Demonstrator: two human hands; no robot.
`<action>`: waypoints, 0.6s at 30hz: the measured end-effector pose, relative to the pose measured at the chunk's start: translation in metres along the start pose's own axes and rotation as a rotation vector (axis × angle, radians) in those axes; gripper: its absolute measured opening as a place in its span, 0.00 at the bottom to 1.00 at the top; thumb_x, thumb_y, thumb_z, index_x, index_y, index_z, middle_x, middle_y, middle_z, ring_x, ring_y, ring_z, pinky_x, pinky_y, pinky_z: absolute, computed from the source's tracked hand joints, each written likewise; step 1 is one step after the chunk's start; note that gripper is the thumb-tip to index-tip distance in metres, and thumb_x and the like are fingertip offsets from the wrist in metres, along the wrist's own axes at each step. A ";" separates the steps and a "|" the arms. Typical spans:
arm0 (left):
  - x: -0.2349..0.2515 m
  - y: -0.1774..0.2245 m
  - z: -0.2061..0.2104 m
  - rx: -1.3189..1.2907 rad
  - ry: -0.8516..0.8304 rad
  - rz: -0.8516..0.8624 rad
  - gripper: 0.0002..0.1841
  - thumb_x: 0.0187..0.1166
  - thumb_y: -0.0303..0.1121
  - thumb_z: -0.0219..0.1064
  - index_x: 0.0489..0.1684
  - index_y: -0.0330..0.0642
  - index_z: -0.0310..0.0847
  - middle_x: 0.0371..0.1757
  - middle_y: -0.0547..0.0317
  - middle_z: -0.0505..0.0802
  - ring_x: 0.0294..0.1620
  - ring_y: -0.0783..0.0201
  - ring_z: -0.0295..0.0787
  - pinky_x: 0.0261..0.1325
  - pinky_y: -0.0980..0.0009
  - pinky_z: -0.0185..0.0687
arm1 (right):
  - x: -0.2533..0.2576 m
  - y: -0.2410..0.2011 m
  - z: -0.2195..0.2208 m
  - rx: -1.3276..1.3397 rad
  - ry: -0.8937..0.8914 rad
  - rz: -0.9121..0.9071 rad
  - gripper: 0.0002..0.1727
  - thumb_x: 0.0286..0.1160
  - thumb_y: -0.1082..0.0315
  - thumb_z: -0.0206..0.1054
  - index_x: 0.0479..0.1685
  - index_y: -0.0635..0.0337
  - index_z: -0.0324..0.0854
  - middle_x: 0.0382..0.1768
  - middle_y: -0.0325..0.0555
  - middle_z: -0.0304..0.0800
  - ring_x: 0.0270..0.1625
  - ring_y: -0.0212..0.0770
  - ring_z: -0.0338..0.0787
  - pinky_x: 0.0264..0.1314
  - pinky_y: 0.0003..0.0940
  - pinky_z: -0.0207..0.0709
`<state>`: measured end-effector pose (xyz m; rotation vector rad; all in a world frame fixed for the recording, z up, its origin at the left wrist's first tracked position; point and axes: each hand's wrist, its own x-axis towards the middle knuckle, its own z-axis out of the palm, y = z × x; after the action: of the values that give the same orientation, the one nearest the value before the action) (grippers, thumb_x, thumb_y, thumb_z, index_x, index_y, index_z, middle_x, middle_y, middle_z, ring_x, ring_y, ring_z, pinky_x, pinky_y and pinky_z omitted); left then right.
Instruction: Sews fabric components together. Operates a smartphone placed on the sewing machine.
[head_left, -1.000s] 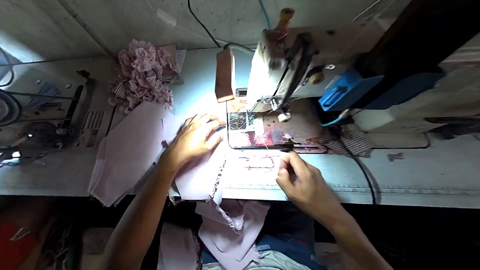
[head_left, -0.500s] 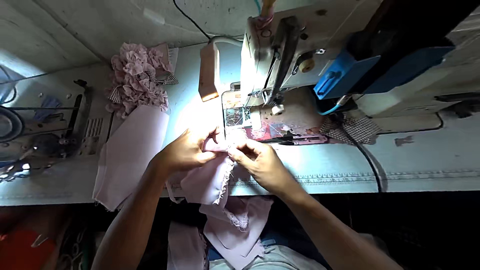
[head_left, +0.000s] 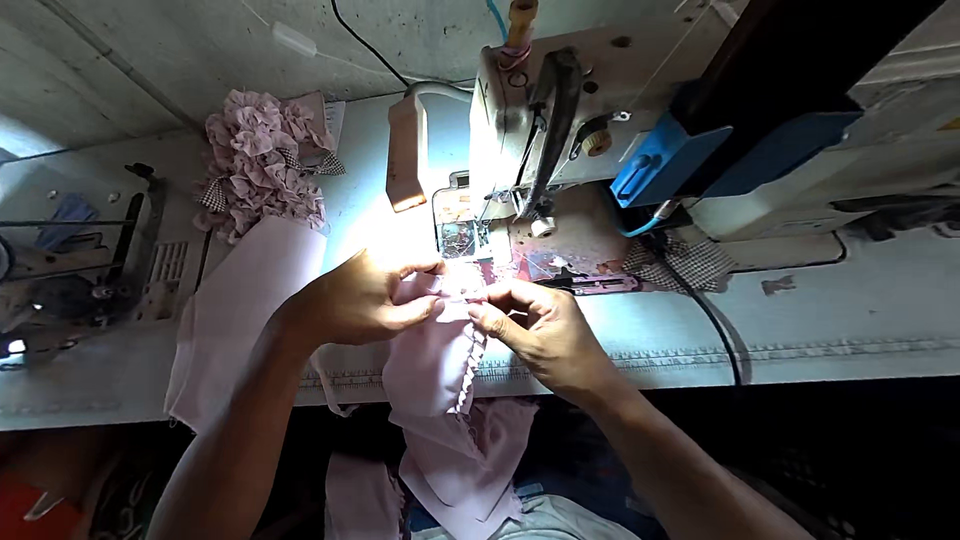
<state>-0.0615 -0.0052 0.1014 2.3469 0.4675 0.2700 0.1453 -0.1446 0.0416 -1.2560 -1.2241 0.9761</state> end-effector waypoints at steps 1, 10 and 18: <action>0.001 -0.001 -0.002 0.003 0.003 0.016 0.09 0.77 0.40 0.70 0.48 0.49 0.89 0.38 0.74 0.92 0.39 0.84 0.86 0.42 0.83 0.82 | -0.001 -0.001 -0.001 -0.006 0.013 -0.013 0.06 0.77 0.65 0.73 0.45 0.55 0.91 0.35 0.35 0.95 0.36 0.28 0.93 0.41 0.22 0.90; -0.011 0.005 -0.032 -0.077 -0.139 0.025 0.12 0.77 0.46 0.72 0.26 0.52 0.90 0.19 0.78 0.85 0.20 0.87 0.76 0.21 0.87 0.69 | -0.010 -0.011 -0.017 0.053 -0.144 -0.096 0.08 0.80 0.63 0.70 0.39 0.56 0.90 0.34 0.29 0.93 0.38 0.20 0.90 0.44 0.18 0.87; 0.033 -0.038 0.009 -0.111 -0.101 0.030 0.13 0.76 0.47 0.75 0.45 0.49 0.89 0.42 0.72 0.93 0.47 0.81 0.88 0.53 0.78 0.84 | 0.013 0.025 -0.008 -0.036 -0.042 0.016 0.05 0.78 0.66 0.72 0.42 0.57 0.90 0.35 0.37 0.93 0.34 0.29 0.92 0.38 0.25 0.90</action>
<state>-0.0384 0.0288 0.0708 2.2488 0.3595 0.1857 0.1578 -0.1303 0.0188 -1.2811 -1.2706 1.0005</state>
